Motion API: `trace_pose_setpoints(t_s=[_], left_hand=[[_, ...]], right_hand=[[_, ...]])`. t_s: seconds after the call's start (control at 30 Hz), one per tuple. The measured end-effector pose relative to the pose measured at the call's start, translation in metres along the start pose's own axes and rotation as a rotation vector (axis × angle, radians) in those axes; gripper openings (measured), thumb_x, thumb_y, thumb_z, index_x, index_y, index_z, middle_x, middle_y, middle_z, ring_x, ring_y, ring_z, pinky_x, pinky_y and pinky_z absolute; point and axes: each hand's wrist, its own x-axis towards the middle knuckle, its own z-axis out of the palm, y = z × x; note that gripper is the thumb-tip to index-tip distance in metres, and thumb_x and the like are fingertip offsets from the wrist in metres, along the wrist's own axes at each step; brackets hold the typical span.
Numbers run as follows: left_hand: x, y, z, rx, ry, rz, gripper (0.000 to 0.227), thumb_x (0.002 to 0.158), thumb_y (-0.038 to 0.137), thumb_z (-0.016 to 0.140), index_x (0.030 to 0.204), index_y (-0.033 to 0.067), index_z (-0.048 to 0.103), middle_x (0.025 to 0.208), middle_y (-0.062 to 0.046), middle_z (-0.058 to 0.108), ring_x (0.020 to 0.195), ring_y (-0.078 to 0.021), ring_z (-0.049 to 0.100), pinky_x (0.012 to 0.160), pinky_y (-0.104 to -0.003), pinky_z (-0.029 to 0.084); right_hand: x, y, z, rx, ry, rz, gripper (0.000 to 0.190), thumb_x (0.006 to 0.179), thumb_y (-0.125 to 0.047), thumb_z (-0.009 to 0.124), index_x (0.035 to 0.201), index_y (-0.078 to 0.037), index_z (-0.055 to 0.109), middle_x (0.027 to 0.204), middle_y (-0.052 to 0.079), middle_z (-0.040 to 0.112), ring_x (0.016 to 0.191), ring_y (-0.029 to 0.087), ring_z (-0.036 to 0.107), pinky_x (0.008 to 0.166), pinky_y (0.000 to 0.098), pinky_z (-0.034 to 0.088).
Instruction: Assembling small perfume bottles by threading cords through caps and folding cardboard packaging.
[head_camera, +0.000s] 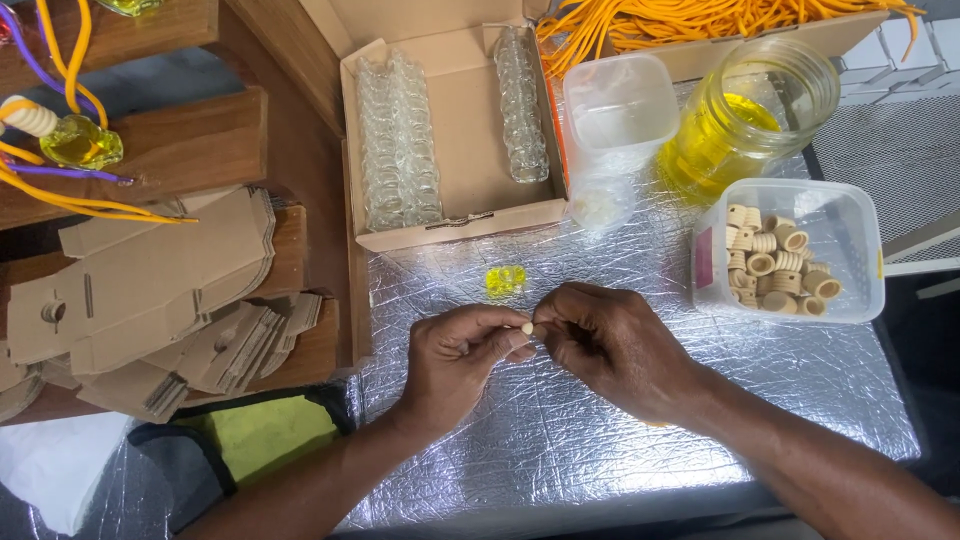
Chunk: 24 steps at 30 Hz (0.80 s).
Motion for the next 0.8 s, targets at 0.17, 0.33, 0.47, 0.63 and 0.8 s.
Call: trace_pose_setpoints(t_s=[0.17, 0.33, 0.47, 0.63, 0.8], left_hand=[[0.001, -0.002, -0.002, -0.015, 0.006, 0.025, 0.012, 0.088, -0.005, 0.075, 0.100, -0.0038, 0.076, 0.090, -0.018, 0.080, 0.077, -0.0175, 0.076, 0.067, -0.032, 0.067], [0.001, 0.000, -0.004, -0.007, 0.019, 0.057, 0.012, 0.086, -0.006, 0.076, 0.098, -0.0035, 0.076, 0.089, -0.018, 0.079, 0.078, -0.0225, 0.079, 0.066, -0.035, 0.068], [0.001, -0.004, -0.009, 0.001, 0.005, 0.068, 0.012, 0.085, -0.008, 0.076, 0.096, -0.0035, 0.077, 0.087, -0.019, 0.077, 0.077, -0.0277, 0.079, 0.065, -0.038, 0.069], [0.002, 0.003, -0.008, 0.064, 0.032, 0.164, 0.010, 0.082, -0.008, 0.080, 0.091, -0.0032, 0.077, 0.080, -0.015, 0.073, 0.072, -0.0254, 0.079, 0.059, -0.033, 0.067], [0.001, 0.007, -0.008, 0.165, 0.039, 0.236, 0.010, 0.080, -0.008, 0.081, 0.087, -0.0023, 0.077, 0.077, -0.012, 0.073, 0.067, -0.0221, 0.077, 0.055, -0.030, 0.066]], right_hand=[[0.002, -0.006, 0.000, 0.008, -0.005, 0.036, 0.012, 0.086, 0.006, 0.063, 0.088, 0.005, 0.074, 0.061, 0.019, 0.066, 0.051, 0.026, 0.073, 0.043, 0.0332, 0.057], [0.001, 0.003, 0.003, 0.081, 0.011, 0.036, 0.009, 0.086, 0.004, 0.067, 0.088, 0.004, 0.076, 0.062, 0.018, 0.071, 0.054, 0.027, 0.077, 0.045, 0.0336, 0.060], [-0.001, 0.008, 0.005, 0.143, 0.024, 0.054, 0.009, 0.086, 0.002, 0.069, 0.090, 0.003, 0.078, 0.063, 0.016, 0.073, 0.059, 0.022, 0.079, 0.048, 0.0298, 0.061], [-0.007, 0.017, 0.009, 0.256, 0.005, 0.122, 0.015, 0.085, 0.001, 0.071, 0.099, 0.006, 0.075, 0.066, 0.018, 0.077, 0.061, 0.022, 0.080, 0.050, 0.0279, 0.063], [-0.007, 0.015, 0.009, 0.273, 0.009, 0.129, 0.019, 0.083, 0.002, 0.073, 0.102, 0.007, 0.072, 0.068, 0.019, 0.079, 0.063, 0.021, 0.081, 0.050, 0.0274, 0.064]])
